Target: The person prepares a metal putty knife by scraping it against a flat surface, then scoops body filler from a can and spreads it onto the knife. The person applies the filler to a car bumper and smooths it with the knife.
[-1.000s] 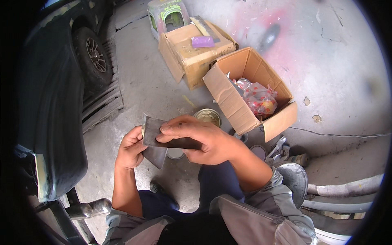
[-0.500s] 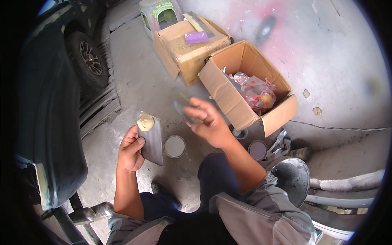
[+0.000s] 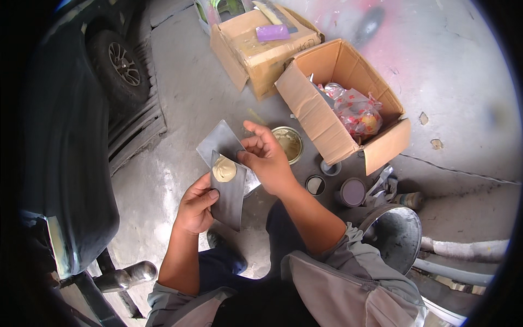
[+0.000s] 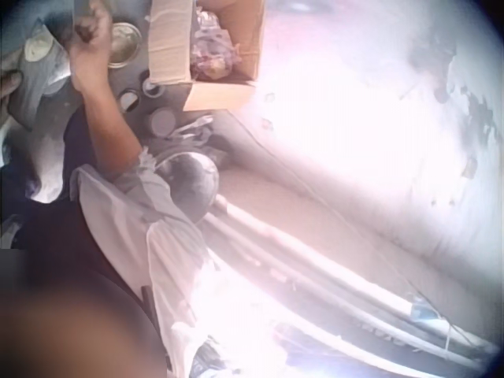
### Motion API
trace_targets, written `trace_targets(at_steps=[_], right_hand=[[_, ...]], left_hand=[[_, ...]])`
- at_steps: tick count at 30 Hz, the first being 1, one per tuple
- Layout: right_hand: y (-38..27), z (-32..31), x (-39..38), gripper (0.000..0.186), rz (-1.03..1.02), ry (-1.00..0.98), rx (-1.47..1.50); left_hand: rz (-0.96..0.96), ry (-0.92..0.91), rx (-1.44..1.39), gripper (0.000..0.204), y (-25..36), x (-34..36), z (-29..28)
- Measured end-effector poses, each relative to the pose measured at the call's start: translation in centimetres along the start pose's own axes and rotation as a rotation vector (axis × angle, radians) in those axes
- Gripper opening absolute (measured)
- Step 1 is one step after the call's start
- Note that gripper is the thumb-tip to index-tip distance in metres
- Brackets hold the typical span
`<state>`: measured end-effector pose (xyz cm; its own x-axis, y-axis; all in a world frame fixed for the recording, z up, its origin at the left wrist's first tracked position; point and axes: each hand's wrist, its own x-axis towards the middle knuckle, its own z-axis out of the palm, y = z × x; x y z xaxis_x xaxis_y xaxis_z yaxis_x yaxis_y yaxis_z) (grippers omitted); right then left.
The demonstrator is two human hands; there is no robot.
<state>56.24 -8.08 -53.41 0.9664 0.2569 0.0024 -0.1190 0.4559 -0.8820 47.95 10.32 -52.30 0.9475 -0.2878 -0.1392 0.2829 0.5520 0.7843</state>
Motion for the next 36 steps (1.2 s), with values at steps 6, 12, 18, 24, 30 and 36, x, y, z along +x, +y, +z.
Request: trace_targets(at_steps=[6, 12, 18, 24, 30, 36], right_hand=[[-0.3, 0.2, 1.0, 0.046, -0.079, -0.109, -0.271], [3.0, -1.1, 2.8, 0.033, 0.084, -0.014, -0.266], [19.1, -8.6, 1.8, 0.035, -0.098, -0.42, -1.077], [30.2, -14.0, 0.8, 0.038, 0.421, -0.424, -1.198], [33.9, -14.1, 2.7, 0.043, 0.36, -0.151, -1.379], [35.8, -13.7, 3.0, 0.053, 0.441, -0.075, -1.541]], left_hand=[[0.007, 0.055, 0.009, 0.05, 0.3, -1.2, -1.1], [0.082, 0.146, 0.009, 0.05, 1.1, -3.7, -2.9], [0.218, 0.35, 0.104, 0.047, 2.9, -6.7, -4.2], [0.222, 0.561, 0.105, 0.047, 2.1, -10.6, -6.4], [0.21, 0.654, 0.114, 0.049, 0.9, -14.4, -7.0], [0.25, 0.696, 0.08, 0.05, 0.8, -14.7, -6.8]])
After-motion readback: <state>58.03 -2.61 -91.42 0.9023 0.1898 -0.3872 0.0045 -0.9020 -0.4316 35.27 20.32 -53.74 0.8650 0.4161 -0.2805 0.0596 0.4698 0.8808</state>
